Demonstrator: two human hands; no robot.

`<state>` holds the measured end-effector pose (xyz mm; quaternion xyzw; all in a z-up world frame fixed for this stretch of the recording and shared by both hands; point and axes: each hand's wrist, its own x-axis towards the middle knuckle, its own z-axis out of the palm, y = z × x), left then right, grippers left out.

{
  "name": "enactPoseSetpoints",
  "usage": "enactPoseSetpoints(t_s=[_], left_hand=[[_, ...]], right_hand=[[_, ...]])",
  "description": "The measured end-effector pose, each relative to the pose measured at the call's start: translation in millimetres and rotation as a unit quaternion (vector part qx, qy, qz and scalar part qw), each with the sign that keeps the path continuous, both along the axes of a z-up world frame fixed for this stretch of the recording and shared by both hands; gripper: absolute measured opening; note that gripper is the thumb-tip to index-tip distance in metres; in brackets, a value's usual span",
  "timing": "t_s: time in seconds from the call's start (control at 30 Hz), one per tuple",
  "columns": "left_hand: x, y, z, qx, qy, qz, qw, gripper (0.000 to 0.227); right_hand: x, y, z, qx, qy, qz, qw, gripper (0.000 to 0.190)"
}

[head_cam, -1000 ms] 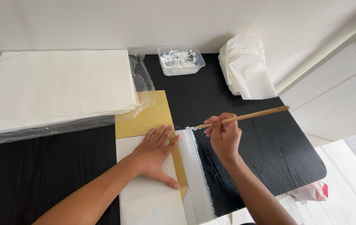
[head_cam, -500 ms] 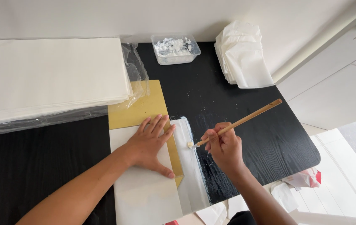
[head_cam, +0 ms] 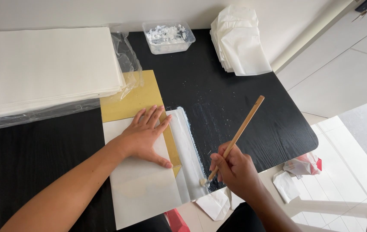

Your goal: Applying glue to the edge of a paper bag component and folding it to seal.

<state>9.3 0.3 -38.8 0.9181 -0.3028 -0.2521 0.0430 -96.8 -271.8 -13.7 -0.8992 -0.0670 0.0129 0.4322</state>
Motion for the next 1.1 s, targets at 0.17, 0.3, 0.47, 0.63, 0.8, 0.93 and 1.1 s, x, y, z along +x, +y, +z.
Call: enactPoseSetpoints(t_s=[0.17, 0.3, 0.47, 0.63, 0.8, 0.93, 1.1], left_hand=[[1.0, -0.1, -1.9, 0.002, -0.008, -0.001, 1.000, 0.149], [-0.2, -0.6, 0.9, 0.007, -0.003, 0.002, 1.000, 0.149], [-1.9, -1.1, 9.8, 0.013, 0.007, 0.004, 1.000, 0.148], [-6.1, -1.1, 21.0, -0.016, -0.004, 0.025, 1.000, 0.147], [-6.6, -0.9, 21.7, -0.033, -0.004, 0.030, 0.999, 0.147], [-7.7, -1.2, 23.2, -0.032, -0.018, 0.029, 0.999, 0.144], [-9.4, 0.0, 31.9, -0.032, 0.003, 0.026, 0.999, 0.145]], right_hand=[[-14.8, -6.0, 3.9, -0.002, 0.085, -0.019, 0.996, 0.018], [-17.7, -8.9, 16.5, -0.004, 0.072, -0.023, 0.997, 0.019], [3.3, -4.0, 17.0, -0.003, -0.017, -0.021, 1.000, 0.018], [37.6, 11.9, -3.6, 0.046, -0.091, 0.016, 0.995, 0.016], [67.3, 24.2, -7.9, 0.052, -0.127, 0.016, 0.990, 0.018], [89.0, 33.2, -11.3, 0.061, -0.161, 0.024, 0.985, 0.017], [113.5, 41.3, -14.7, 0.090, -0.173, 0.031, 0.980, 0.018]])
